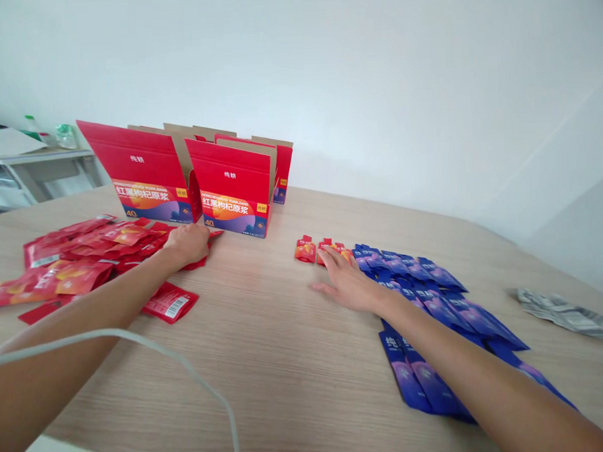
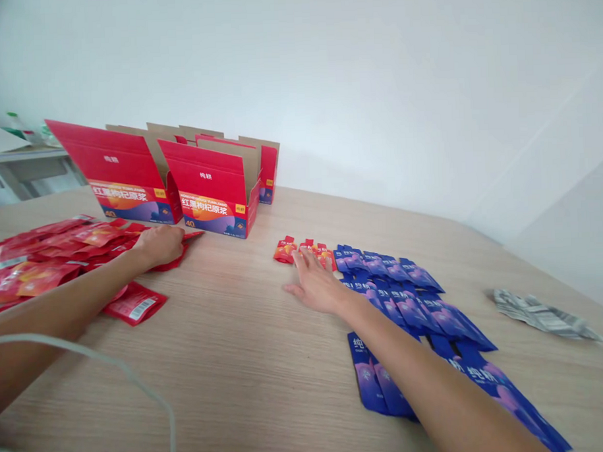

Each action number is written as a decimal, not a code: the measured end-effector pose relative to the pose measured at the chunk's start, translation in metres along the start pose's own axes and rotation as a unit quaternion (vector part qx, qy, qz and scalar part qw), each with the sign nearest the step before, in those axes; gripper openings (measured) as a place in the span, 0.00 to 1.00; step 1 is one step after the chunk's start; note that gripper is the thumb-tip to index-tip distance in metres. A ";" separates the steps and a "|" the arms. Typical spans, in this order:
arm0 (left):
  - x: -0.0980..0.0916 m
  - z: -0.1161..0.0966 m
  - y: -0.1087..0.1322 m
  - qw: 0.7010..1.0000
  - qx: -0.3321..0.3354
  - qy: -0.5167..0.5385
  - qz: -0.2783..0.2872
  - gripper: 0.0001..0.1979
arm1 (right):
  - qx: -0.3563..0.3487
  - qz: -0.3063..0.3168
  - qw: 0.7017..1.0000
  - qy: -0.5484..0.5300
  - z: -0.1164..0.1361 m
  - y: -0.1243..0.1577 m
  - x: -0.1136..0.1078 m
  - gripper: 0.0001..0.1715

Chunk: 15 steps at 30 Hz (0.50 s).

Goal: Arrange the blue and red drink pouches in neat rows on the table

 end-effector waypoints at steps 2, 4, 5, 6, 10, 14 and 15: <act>-0.003 -0.008 0.009 1.000 0.001 -0.020 0.004 0.11 | 0.001 0.005 1.000 -0.001 0.002 0.005 -0.003 0.56; -0.005 -0.025 0.020 0.999 0.008 -0.034 0.001 0.14 | -0.008 0.007 1.000 -0.009 0.005 0.008 -0.005 0.56; -0.005 -0.037 0.026 0.999 0.021 -0.033 -0.002 0.15 | -0.015 0.006 1.000 -0.015 0.008 0.008 -0.006 0.56; -0.003 -0.053 0.032 0.999 0.037 -0.030 -0.006 0.16 | -0.023 0.005 1.000 -0.019 0.012 0.007 -0.006 0.55; 0.018 -0.129 0.052 0.992 0.124 0.004 -0.013 0.18 | -0.044 0.009 0.999 -0.016 0.040 -0.011 0.002 0.47; 0.039 -0.177 0.060 0.985 0.168 0.029 -0.025 0.16 | -0.063 0.017 0.998 -0.006 0.065 -0.034 0.014 0.41; 0.042 -0.179 0.061 0.983 0.176 0.034 -0.027 0.16 | -0.065 0.019 0.998 -0.004 0.068 -0.038 0.016 0.40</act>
Point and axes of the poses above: each hand's wrist, its own y-axis away from the middle knuckle, its own x-axis out of the palm, z = x × y, the point moved 4 cm from there along -y, towards the middle knuckle, and after that the axes turned 3 degrees about -y, right-handed, at the moved point
